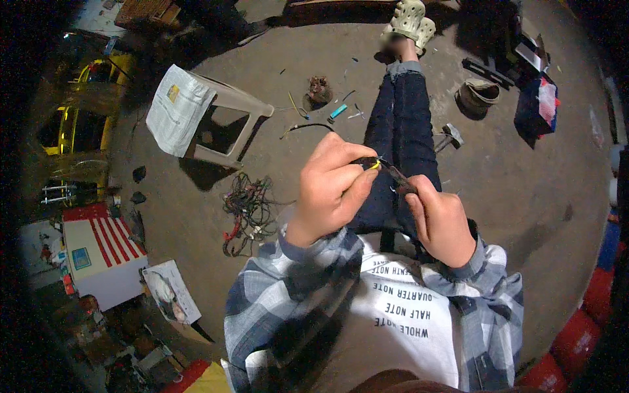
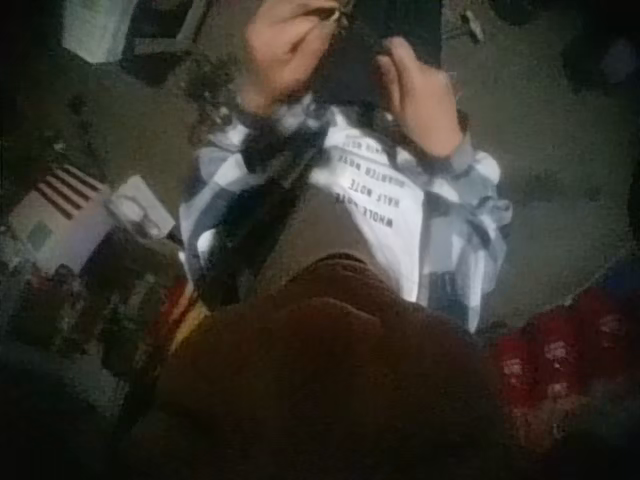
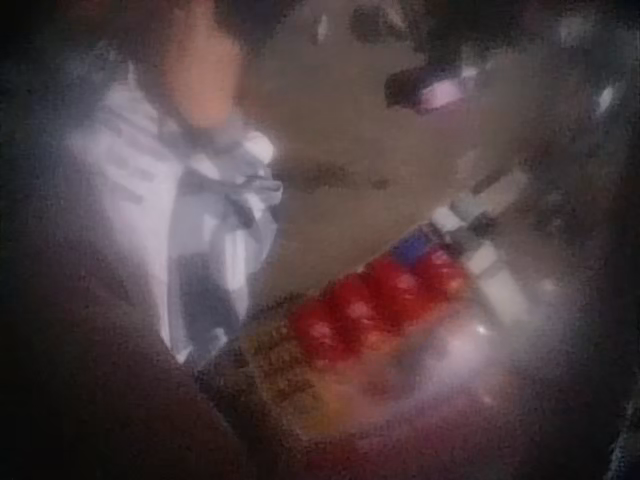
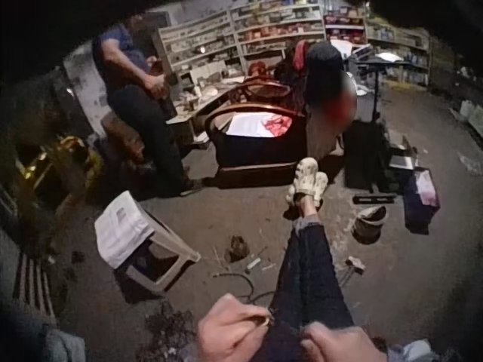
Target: The person sits on the floor and uses orange-handled scissors to cut a yellow wire, then twists the ends by hand. They use a hammer to tap the wire ends and later use pliers to strip and adjust the wire. The person continues to twist and manipulate the wire ends throughout the clip.
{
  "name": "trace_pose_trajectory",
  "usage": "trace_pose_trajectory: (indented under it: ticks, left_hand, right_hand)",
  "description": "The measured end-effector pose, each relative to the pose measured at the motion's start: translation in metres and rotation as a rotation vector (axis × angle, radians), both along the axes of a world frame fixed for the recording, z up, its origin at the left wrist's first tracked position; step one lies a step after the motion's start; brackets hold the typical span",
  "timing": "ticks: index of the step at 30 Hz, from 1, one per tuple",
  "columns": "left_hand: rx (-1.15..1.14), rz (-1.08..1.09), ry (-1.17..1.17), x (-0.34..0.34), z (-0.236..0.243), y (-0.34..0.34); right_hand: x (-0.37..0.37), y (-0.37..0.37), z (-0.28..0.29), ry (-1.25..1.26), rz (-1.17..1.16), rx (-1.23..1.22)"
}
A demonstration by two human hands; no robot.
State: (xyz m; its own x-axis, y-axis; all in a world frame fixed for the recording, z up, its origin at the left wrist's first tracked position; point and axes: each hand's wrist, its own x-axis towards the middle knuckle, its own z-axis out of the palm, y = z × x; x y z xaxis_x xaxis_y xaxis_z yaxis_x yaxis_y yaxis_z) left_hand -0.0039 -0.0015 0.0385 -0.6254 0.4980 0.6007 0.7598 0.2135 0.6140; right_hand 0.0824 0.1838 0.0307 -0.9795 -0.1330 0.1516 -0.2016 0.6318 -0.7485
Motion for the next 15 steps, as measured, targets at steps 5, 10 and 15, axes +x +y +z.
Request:
trace_pose_trajectory:
  ticks: [5, 10, 15]
  left_hand:
    - [-0.044, -0.013, 0.008, -0.001, 0.001, 0.0]
    - [0.01, -0.025, -0.042, 0.0, -0.002, 0.005]
    - [0.054, -0.016, -0.079, 0.002, -0.005, 0.01]
  right_hand:
    - [0.0, 0.006, -0.002, -0.017, 0.041, 0.07]
    - [0.004, -0.006, -0.025, -0.034, -0.004, -0.11]
    - [0.005, -0.017, -0.033, -0.021, -0.034, -0.223]
